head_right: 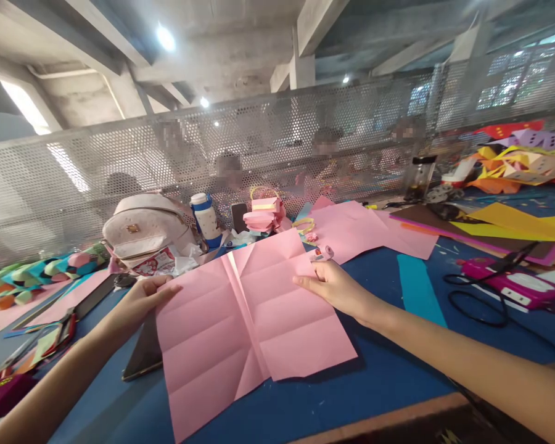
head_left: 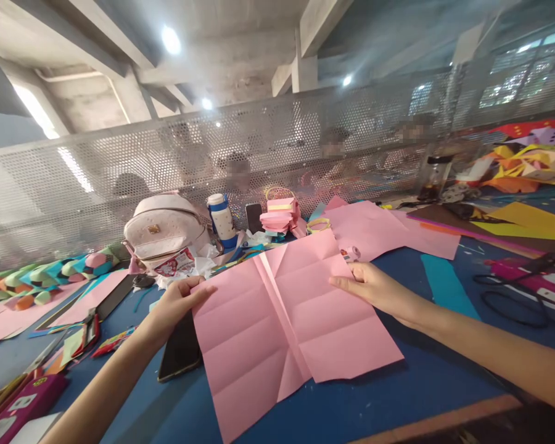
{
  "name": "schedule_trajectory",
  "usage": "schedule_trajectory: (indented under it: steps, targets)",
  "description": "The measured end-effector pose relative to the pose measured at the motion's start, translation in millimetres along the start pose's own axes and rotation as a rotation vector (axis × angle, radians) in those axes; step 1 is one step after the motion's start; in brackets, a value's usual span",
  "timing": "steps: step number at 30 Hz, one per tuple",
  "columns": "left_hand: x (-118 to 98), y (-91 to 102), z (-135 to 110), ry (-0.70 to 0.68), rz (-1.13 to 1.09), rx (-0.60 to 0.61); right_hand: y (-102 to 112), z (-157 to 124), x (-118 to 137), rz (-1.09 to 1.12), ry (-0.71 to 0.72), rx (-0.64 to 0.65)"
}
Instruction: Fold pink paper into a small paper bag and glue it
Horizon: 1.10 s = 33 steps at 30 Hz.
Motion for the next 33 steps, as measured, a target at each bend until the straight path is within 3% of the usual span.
schedule_trajectory:
  steps: [7,12,17,23,26,29,31,33]
  targets:
    - [9.5,-4.2,-0.1,-0.004,0.06,0.098,-4.3,-2.0,-15.7,0.041,-0.031,0.06]
    - [16.3,-15.0,1.4,0.005,0.111,0.243,-10.4,2.1,-22.2,-0.025,-0.049,0.109]
    - [-1.8,-45.3,4.3,-0.014,0.071,0.334,-24.2,14.3,0.3,-0.096,0.017,0.177]
    - [-14.4,-75.4,19.0,-0.002,-0.077,0.299,-35.8,30.0,37.5,-0.206,0.211,0.171]
    - [-10.0,-69.0,25.0,-0.004,-0.132,0.236,-29.5,27.5,41.0,-0.197,0.299,0.091]
    - [-2.0,-51.8,26.4,-0.014,-0.191,0.155,-21.5,25.0,25.5,-0.048,0.214,0.056]
    - [6.1,-38.7,25.8,-0.022,-0.225,0.08,-26.2,22.4,11.9,0.168,0.091,0.122]
    - [15.0,-28.6,24.6,-0.032,-0.254,-0.01,-44.7,15.8,4.6,0.375,-0.019,0.273]
Point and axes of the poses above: each hand's wrist, its own z-axis towards the middle knuckle, its own y-axis out of the back of the hand, x = y × z, the point moved 10 cm from there along z, towards the middle knuckle, and after that the axes turned 7 degrees about -y, right-handed, at the moved point
